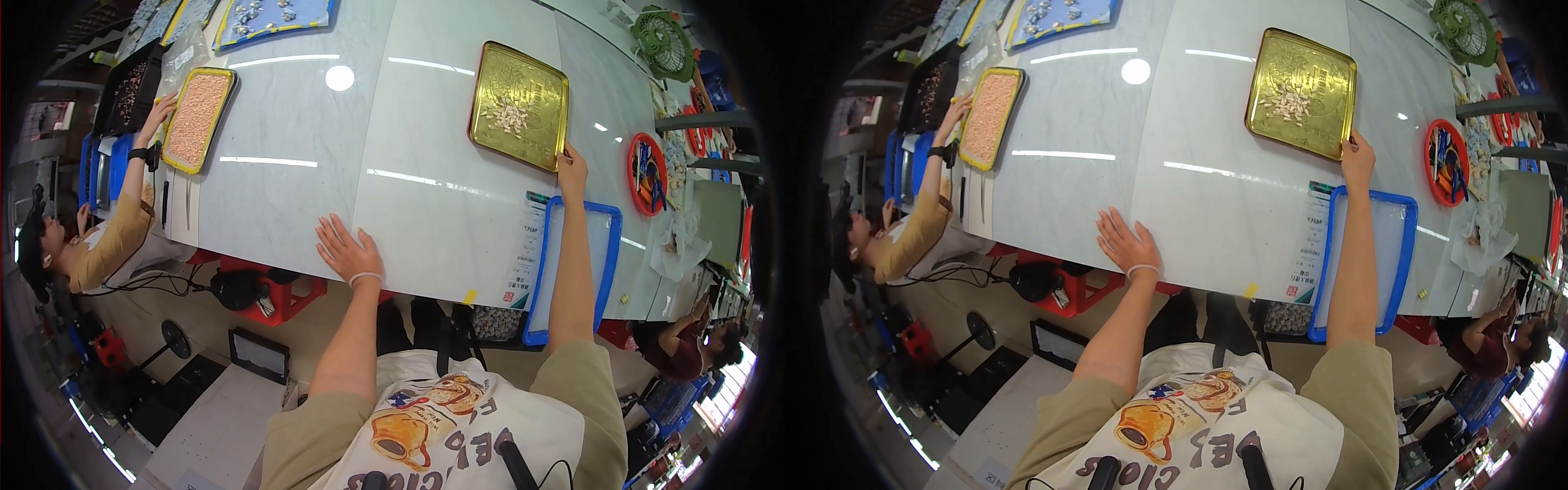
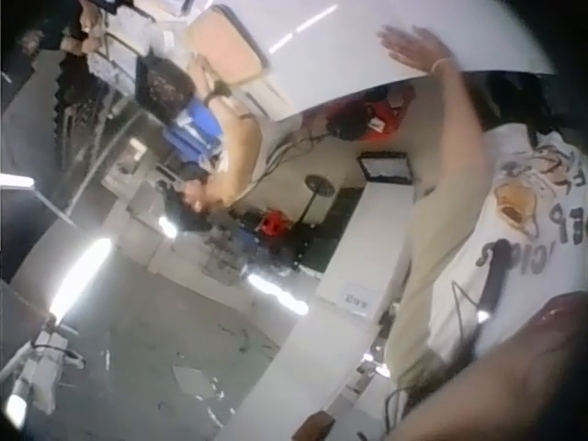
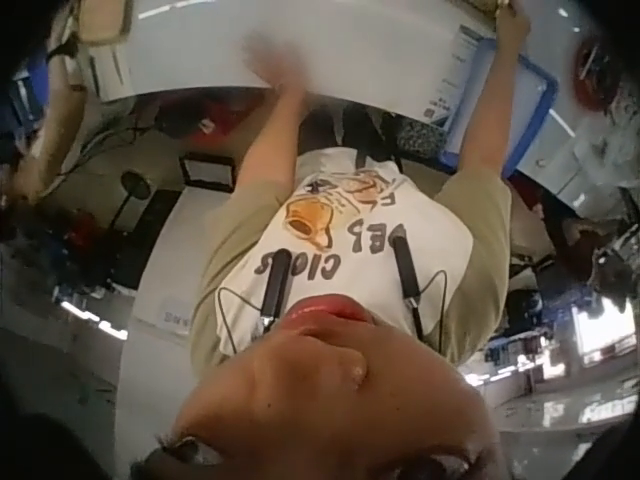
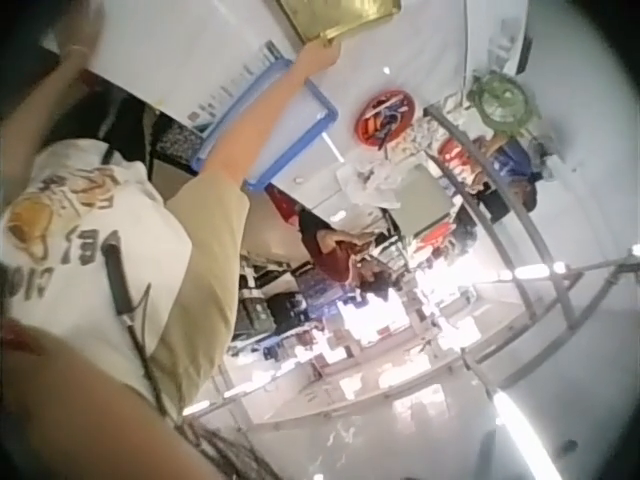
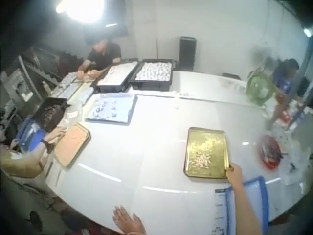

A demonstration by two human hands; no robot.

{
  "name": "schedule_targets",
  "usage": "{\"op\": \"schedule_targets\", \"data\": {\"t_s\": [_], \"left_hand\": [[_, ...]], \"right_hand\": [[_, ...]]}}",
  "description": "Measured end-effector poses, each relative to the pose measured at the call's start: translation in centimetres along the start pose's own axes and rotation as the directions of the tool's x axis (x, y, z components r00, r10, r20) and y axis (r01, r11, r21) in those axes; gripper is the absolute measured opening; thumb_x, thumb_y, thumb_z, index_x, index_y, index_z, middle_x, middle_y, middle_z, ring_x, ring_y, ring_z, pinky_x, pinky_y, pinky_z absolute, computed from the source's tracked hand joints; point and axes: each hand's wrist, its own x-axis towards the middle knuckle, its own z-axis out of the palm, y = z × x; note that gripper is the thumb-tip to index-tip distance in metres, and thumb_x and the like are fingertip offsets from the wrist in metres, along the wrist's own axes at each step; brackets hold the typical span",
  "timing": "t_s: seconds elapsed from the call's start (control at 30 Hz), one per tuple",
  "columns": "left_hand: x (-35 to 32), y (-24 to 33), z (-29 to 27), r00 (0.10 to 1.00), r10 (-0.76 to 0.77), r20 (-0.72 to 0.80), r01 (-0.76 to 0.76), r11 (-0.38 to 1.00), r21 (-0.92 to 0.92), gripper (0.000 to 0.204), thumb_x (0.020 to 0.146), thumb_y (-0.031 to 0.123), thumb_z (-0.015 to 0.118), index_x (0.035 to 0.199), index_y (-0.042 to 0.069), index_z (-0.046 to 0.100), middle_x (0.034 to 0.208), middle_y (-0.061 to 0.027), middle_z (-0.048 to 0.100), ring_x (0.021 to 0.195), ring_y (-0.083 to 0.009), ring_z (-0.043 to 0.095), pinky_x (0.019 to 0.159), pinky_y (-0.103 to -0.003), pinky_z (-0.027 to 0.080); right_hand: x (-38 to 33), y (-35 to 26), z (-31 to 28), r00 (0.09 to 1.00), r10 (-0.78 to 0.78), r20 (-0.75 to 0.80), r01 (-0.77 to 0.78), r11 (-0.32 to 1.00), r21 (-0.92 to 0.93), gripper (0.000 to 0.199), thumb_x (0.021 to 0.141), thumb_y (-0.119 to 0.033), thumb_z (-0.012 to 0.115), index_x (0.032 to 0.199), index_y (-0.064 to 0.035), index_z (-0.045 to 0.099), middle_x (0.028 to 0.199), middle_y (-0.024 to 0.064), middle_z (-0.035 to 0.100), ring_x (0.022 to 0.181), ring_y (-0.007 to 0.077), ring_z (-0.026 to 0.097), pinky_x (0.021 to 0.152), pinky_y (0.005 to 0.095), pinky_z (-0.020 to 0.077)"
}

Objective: The person walks across the workshop carrying bottles, tosses an item into a waste box, and handles bottles on a shelf. They then return to the workstation and reposition trays on the table.

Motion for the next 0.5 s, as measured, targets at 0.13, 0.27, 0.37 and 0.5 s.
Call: {"op": "schedule_targets", "data": {"t_s": [0.13,0.27,0.37,0.5], "left_hand": [[-0.1,-0.1,0.0,1.000,-0.003,0.014,0.003,1.000,-0.009,0.061,0.084,0.025,0.043,0.136,0.006,0.020,0.143,-0.0128,0.016,0.133,-0.0270,0.011,0.107,-0.043,0.007],[-0.1,-0.1,0.0,1.000,-0.019,0.020,0.020,1.000,-0.019,0.061,0.084,0.025,0.043,0.137,0.006,0.019,0.143,-0.0126,0.015,0.133,-0.0268,0.011,0.107,-0.043,0.007],[0.0,0.0,0.0,1.000,-0.008,0.013,0.008,1.000,-0.002,0.061,0.084,0.026,0.042,0.137,0.006,0.019,0.144,-0.0125,0.014,0.133,-0.0266,0.011,0.107,-0.043,0.007],[0.0,0.1,-0.2,0.999,-0.016,0.039,0.016,1.000,-0.012,0.062,0.084,0.027,0.042,0.137,0.007,0.018,0.144,-0.0125,0.013,0.133,-0.0266,0.010,0.107,-0.043,0.006]], "right_hand": [[0.0,-1.4,1.7,0.998,-0.005,0.060,0.000,0.997,0.074,0.034,0.079,-0.007,0.056,0.113,-0.0039,0.056,0.089,0.0130,0.063,0.074,0.0202,0.060,0.070,0.0287,0.0458],[-0.5,-3.5,4.1,0.997,-0.067,0.040,0.067,0.998,0.015,0.034,0.079,-0.008,0.057,0.113,-0.0039,0.055,0.085,0.0127,0.061,0.072,0.0200,0.059,0.067,0.0288,0.0458],[-1.0,-5.0,6.3,0.994,-0.100,0.045,0.098,0.994,0.052,0.033,0.079,-0.008,0.058,0.111,-0.0048,0.056,0.083,0.0133,0.059,0.071,0.0207,0.059,0.067,0.0295,0.0459],[-1.8,-7.1,9.1,0.986,-0.158,0.047,0.153,0.984,0.089,0.031,0.076,-0.007,0.060,0.107,-0.0059,0.058,0.081,0.0142,0.058,0.071,0.0229,0.059,0.066,0.0307,0.0462]]}}
